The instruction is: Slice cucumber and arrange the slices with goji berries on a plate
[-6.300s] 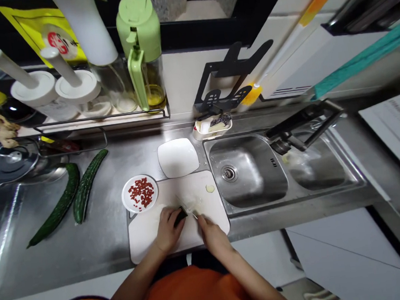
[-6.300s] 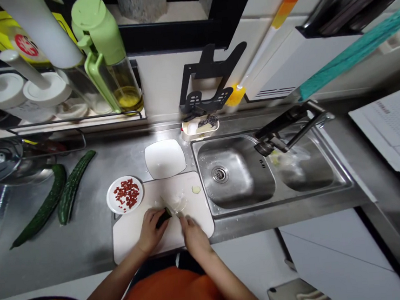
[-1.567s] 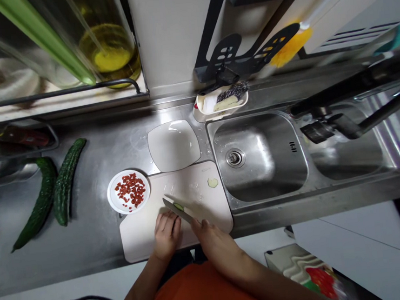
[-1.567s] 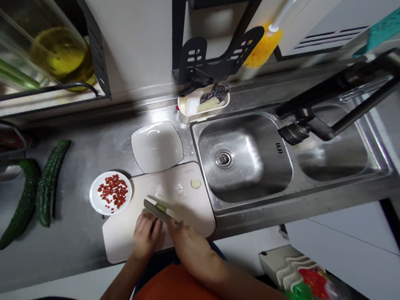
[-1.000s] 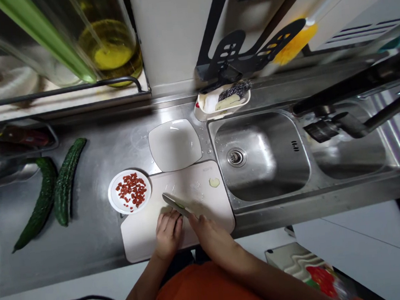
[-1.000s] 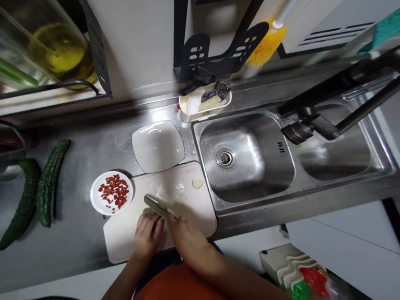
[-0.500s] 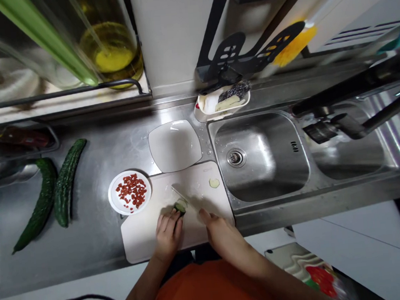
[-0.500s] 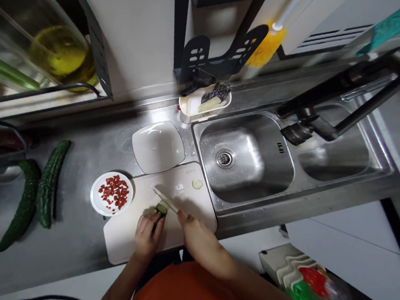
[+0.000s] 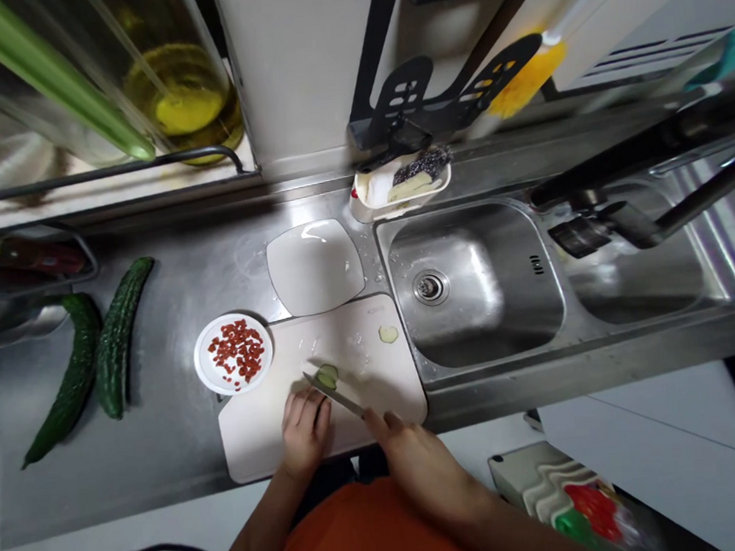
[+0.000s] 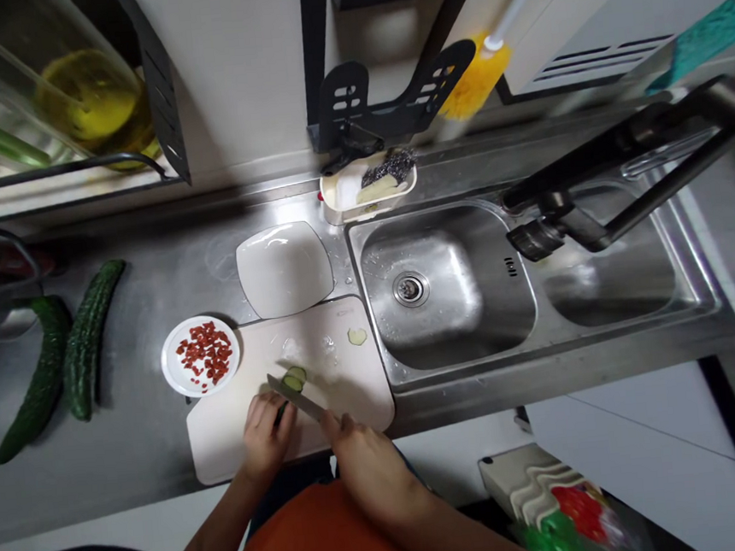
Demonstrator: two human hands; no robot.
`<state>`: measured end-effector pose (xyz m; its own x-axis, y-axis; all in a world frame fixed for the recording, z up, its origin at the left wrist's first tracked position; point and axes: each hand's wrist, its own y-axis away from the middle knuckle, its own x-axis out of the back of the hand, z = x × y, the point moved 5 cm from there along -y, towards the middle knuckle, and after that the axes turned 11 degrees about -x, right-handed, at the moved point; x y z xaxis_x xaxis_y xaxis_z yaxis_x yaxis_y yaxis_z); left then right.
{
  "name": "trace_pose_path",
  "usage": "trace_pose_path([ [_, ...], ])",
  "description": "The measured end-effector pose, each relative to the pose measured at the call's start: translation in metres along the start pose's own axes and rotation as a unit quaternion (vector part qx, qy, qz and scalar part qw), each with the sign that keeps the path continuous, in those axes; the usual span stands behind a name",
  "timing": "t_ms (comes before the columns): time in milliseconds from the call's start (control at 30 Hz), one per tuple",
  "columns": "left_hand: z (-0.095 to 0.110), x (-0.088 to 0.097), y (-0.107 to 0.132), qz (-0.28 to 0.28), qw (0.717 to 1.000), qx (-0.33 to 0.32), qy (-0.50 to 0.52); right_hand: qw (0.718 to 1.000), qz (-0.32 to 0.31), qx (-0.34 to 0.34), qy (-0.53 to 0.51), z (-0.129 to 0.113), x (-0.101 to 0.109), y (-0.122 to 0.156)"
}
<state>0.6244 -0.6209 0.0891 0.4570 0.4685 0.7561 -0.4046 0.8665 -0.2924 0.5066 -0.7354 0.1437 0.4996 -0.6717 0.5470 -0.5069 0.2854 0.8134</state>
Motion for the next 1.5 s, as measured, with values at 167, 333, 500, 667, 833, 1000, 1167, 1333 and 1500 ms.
trace_pose_path([
  [167,0.0,-0.001,0.001,0.004,1.0,0.0,-0.009,1.0,-0.005,0.007,0.005,0.0,0.004,0.005],
  [333,-0.001,-0.002,0.004,0.004,1.0,0.01,-0.008,1.0,-0.004,0.007,-0.005,0.001,0.005,0.008],
  [500,-0.003,-0.002,0.004,-0.017,0.999,0.044,-0.008,1.0,-0.015,-0.015,-0.006,0.006,0.005,0.008],
  [667,-0.007,-0.001,0.002,-0.05,0.995,0.089,-0.006,1.0,-0.019,-0.021,-0.014,0.012,-0.005,-0.001],
  [833,-0.007,0.003,-0.002,-0.084,0.99,0.108,0.011,0.999,-0.021,-0.031,-0.024,0.013,-0.017,-0.01],
  [1000,-0.006,0.015,-0.004,-0.115,0.985,0.127,0.018,0.998,-0.03,-0.042,-0.04,0.016,-0.023,-0.015],
  [1167,-0.009,0.026,-0.001,-0.119,0.983,0.137,-0.001,0.998,-0.021,-0.045,-0.047,0.026,-0.026,-0.018],
  [1333,-0.005,0.014,-0.005,-0.08,0.991,0.104,0.015,0.994,0.017,-0.099,-0.035,0.043,-0.01,-0.015],
  [1500,-0.003,0.001,-0.005,-0.043,0.996,0.078,0.014,0.998,0.012,-0.05,-0.022,0.028,-0.006,-0.006],
])
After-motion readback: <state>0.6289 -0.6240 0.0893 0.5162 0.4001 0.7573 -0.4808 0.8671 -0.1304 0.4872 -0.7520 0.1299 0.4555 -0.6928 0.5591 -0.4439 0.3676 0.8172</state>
